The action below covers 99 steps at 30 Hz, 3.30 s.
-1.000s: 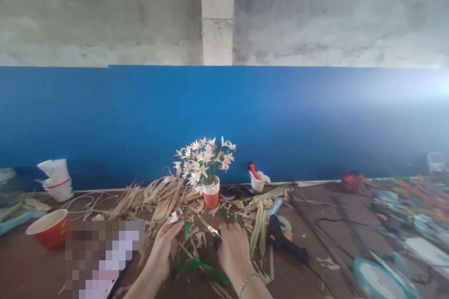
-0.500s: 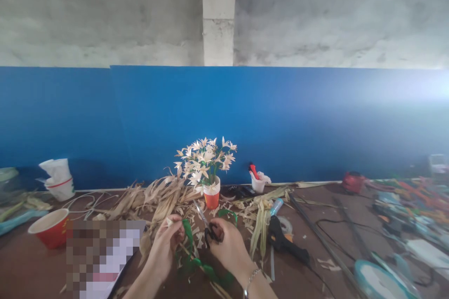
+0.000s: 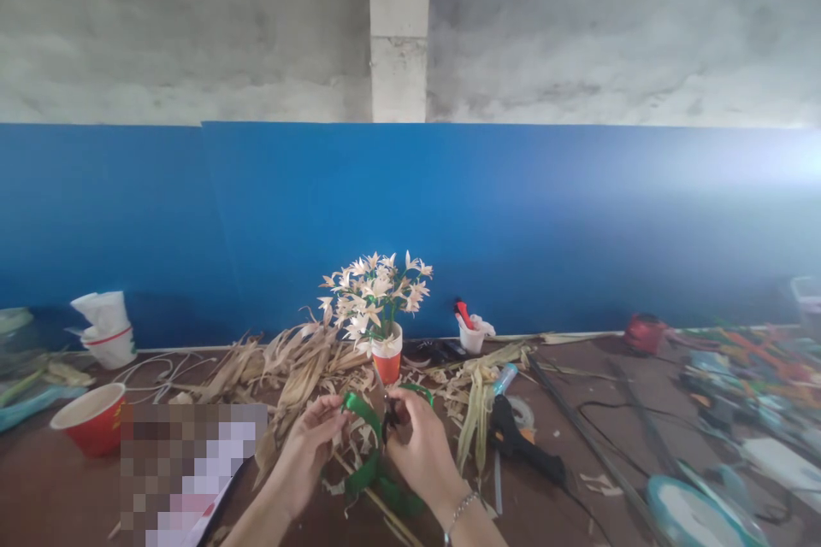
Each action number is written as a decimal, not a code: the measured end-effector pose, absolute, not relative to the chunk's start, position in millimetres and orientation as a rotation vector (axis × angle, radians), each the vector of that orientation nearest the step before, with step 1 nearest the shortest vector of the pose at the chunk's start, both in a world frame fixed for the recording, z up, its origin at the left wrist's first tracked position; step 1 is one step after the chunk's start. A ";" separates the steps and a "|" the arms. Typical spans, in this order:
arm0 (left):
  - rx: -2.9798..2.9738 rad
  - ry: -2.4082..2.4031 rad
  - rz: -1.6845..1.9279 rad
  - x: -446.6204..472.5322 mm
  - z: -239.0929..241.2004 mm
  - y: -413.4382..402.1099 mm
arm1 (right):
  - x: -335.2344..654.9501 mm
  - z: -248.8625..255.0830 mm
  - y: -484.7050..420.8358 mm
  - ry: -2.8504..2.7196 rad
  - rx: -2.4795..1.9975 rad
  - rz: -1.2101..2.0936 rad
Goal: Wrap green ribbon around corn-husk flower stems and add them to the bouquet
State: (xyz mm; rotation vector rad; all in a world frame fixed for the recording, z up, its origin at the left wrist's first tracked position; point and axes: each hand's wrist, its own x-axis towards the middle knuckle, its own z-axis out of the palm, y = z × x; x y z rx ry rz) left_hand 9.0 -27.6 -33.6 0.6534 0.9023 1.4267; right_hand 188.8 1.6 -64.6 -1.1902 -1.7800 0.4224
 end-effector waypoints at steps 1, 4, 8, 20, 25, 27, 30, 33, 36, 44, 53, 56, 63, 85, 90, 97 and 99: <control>0.660 0.900 1.423 9.1 -34.2 -26.9 | 189.1 -63.4 0.7 -1.780 -1.142 0.461; 0.678 0.872 1.384 10.2 -35.0 -25.5 | 188.6 -56.7 -3.3 -1.752 -1.075 0.624; 0.720 0.896 1.402 12.0 -37.1 -24.2 | 187.0 -48.0 -7.8 -1.687 -1.055 0.784; 0.909 1.222 1.642 0.6 -51.3 -10.6 | 168.1 -24.2 -39.8 -1.517 -0.644 1.859; 0.733 1.123 1.613 3.0 -46.2 -14.7 | 170.4 -22.3 -40.7 -1.600 -0.960 1.972; 0.722 1.138 1.617 2.8 -44.5 -15.9 | 172.4 -26.9 -38.3 -1.665 -1.091 1.910; 0.731 1.168 1.630 2.1 -43.4 -17.0 | 173.4 -36.0 -34.0 -1.734 -1.110 1.809; 0.743 1.200 1.609 2.8 -44.7 -17.2 | 171.3 -48.1 -28.9 -1.778 -1.085 1.732; 0.774 1.223 1.579 4.8 -47.9 -17.1 | 167.4 -61.4 -24.1 -1.758 -1.065 1.685; 0.691 1.130 1.615 7.2 -50.1 -16.6 | 170.7 -44.7 -26.9 -1.829 -1.115 1.667; 0.569 0.895 1.504 10.7 -49.6 -17.4 | 170.7 -43.9 -24.2 -1.787 -1.151 1.690; 0.543 0.866 1.457 16.0 -48.4 -20.6 | 168.1 -46.9 -23.6 -1.786 -1.121 1.630; 0.464 0.853 1.306 19.5 -44.2 -25.3 | 165.1 -53.1 -25.2 -1.857 -0.949 1.412; 0.562 0.953 1.271 7.1 -40.5 -24.4 | 165.0 -36.9 -33.6 -1.998 -1.035 1.025; 0.543 0.909 1.262 7.3 -40.0 -25.3 | 165.3 -39.6 -32.4 -1.981 -1.040 1.007; 0.574 0.888 1.284 7.4 -43.0 -24.5 | 162.7 -41.4 -33.2 -1.965 -1.014 1.023; 0.560 0.894 1.274 8.4 -44.8 -24.5 | 162.1 -41.4 -33.7 -1.979 -1.023 0.978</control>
